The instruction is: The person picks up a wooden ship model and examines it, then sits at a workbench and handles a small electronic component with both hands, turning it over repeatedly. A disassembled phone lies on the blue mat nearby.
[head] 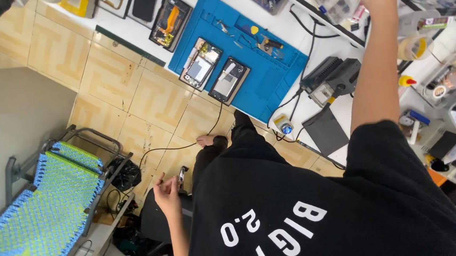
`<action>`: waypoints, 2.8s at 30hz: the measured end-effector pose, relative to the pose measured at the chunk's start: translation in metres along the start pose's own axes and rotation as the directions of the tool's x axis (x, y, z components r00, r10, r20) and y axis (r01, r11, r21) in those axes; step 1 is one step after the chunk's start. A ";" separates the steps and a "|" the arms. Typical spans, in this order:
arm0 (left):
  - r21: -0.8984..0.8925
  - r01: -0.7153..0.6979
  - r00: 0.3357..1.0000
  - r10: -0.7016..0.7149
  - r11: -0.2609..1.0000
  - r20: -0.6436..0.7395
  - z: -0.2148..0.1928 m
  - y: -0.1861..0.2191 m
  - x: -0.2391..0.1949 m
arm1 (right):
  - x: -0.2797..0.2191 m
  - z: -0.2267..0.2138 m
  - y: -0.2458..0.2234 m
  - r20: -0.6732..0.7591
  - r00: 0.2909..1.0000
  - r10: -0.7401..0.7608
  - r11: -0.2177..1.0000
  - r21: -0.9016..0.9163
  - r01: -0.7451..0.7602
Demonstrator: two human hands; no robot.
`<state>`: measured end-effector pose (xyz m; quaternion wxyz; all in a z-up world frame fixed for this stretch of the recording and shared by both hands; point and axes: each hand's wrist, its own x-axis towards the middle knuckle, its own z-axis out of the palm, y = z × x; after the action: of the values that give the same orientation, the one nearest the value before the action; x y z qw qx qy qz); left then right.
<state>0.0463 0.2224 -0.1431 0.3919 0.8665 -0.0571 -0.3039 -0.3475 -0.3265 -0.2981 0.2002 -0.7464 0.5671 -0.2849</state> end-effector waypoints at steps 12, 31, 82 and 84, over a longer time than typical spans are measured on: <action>-0.442 -0.568 0.823 0.481 0.695 -0.301 -0.099 0.091 -0.016 | -0.277 0.020 -0.541 0.596 0.673 -0.438 0.563 0.765 -0.312; -0.501 -0.498 0.700 -0.013 0.708 -0.714 -0.301 -0.113 -0.125 | -0.538 0.092 -0.752 0.386 -0.278 -0.880 0.407 0.913 -0.021; -0.815 0.374 -0.880 -0.108 0.443 -0.463 -0.552 -0.718 -0.021 | -0.735 0.570 -0.880 0.984 0.067 0.167 0.986 -0.169 0.012; -0.855 0.369 -0.874 -0.176 0.364 -0.453 -0.553 -0.721 -0.018 | -0.764 0.563 -0.878 0.980 -0.037 0.197 0.974 -0.192 0.117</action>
<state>0.2474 1.0800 -0.3681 -0.0831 0.5066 0.7624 0.3940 0.5146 0.6362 -0.3302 0.4721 -0.7218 0.2976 0.4094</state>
